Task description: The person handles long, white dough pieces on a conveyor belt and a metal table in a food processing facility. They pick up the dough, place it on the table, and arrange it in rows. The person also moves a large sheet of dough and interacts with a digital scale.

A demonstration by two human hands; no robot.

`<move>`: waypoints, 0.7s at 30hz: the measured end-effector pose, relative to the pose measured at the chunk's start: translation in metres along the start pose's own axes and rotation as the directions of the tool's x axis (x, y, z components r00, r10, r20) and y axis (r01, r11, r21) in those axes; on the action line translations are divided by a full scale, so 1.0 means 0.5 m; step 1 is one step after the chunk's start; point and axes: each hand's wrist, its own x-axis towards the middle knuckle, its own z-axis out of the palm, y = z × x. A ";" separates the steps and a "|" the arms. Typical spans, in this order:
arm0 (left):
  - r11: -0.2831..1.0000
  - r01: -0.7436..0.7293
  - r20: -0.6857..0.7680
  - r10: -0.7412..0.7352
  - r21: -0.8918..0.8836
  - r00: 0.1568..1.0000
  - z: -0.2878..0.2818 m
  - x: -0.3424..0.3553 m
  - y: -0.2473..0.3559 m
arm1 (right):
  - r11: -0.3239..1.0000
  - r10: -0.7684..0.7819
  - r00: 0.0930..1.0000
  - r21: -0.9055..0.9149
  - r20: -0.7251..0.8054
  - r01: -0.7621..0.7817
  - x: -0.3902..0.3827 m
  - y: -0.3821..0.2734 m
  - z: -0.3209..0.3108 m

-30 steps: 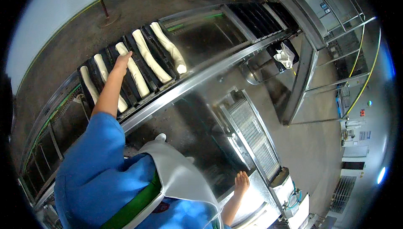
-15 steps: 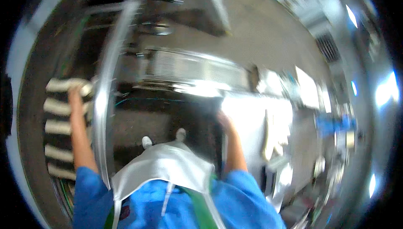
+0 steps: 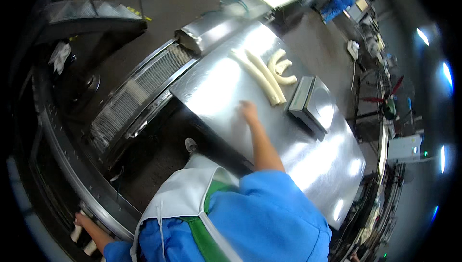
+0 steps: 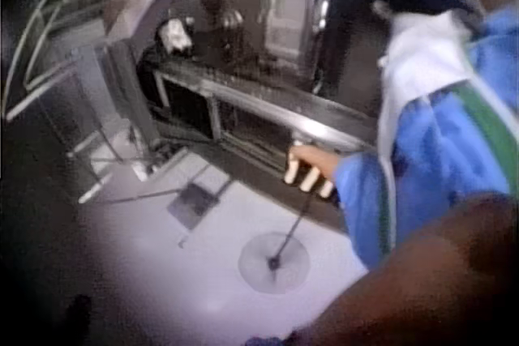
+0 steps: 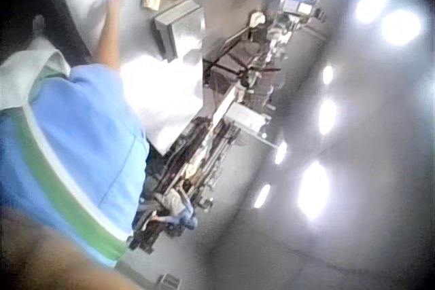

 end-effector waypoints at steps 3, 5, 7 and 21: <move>0.994 -0.103 -0.023 0.104 0.024 0.994 -0.027 -0.069 0.065 | 0.981 -0.034 0.985 -0.195 -0.171 0.000 0.122 0.052 -0.081; 0.988 -0.152 0.005 0.151 0.028 0.988 -0.030 -0.116 0.096 | 0.956 -0.135 0.959 -0.286 -0.248 0.061 0.195 0.071 -0.116; 0.983 -0.183 0.051 0.182 0.012 0.982 -0.033 -0.164 0.114 | 0.922 -0.219 0.931 -0.375 -0.292 0.099 0.260 0.066 -0.146; 0.980 -0.116 0.878 0.194 -0.159 0.438 0.003 -0.789 0.264 | 0.864 0.022 0.999 -0.502 -0.035 -0.037 0.283 -0.155 -0.106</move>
